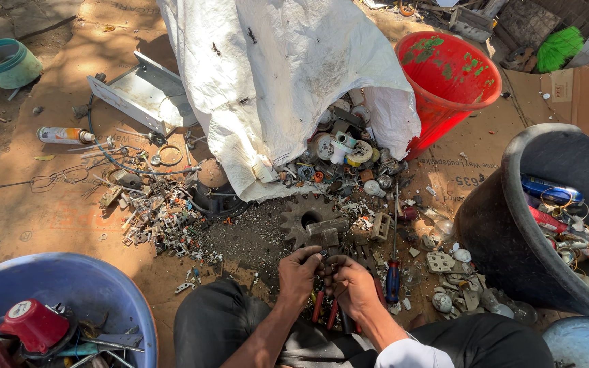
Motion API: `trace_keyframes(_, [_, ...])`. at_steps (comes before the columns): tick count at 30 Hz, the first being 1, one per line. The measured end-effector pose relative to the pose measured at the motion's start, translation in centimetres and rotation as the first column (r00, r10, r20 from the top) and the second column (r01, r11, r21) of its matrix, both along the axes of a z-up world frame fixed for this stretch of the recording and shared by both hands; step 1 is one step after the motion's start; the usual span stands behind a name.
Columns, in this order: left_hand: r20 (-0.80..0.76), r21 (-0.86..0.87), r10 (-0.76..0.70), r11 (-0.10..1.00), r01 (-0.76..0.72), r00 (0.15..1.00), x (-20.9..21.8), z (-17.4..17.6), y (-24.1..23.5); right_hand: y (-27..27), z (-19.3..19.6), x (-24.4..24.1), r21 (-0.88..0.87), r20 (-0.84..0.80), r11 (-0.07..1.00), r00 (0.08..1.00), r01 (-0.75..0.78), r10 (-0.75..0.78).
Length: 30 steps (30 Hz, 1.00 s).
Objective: The person sits on the ground and uses a hammer and pliers to dismantle small electronic components. They repeatedly strike the components against a metal gear to break them apart and separate the materials.
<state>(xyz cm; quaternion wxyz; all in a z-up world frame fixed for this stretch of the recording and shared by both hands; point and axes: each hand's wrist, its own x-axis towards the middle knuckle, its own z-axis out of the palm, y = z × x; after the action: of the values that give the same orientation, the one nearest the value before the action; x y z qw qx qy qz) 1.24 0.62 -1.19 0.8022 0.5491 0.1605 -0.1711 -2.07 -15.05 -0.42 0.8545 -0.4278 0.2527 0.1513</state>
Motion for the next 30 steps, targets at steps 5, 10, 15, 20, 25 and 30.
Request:
trace_keyframes(5, [-0.006,0.02,-0.017,1.0,0.017,1.0,-0.2,0.6,-0.2,1.7,1.2,0.0,-0.179,0.021,0.984,1.0,0.008,-0.004])
trace_keyframes(10, [0.068,0.112,-0.057,0.993,0.049,0.996,-0.5,1.5,-0.3,1.6,1.9,0.3,-0.25,0.068,0.968,0.997,0.038,-0.022])
trace_keyframes(15, [0.103,0.169,-0.129,0.979,0.11,0.986,-0.5,1.5,0.0,1.3,1.7,0.5,-0.266,0.088,0.963,0.996,0.044,-0.021])
trace_keyframes(20, [0.351,0.549,-0.01,0.812,-0.197,0.936,0.4,0.9,1.6,0.7,1.7,1.0,-0.117,0.02,0.985,0.992,0.125,-0.123])
trace_keyframes(25, [0.205,0.481,-0.314,0.857,0.184,0.927,0.2,1.6,1.2,0.7,1.7,1.0,-0.139,0.028,0.984,0.994,0.113,-0.11])
trace_keyframes(30, [0.138,0.513,-0.225,0.849,0.124,0.965,1.2,2.4,1.7,1.2,0.3,1.2,-0.239,-0.015,0.968,0.996,0.081,-0.087])
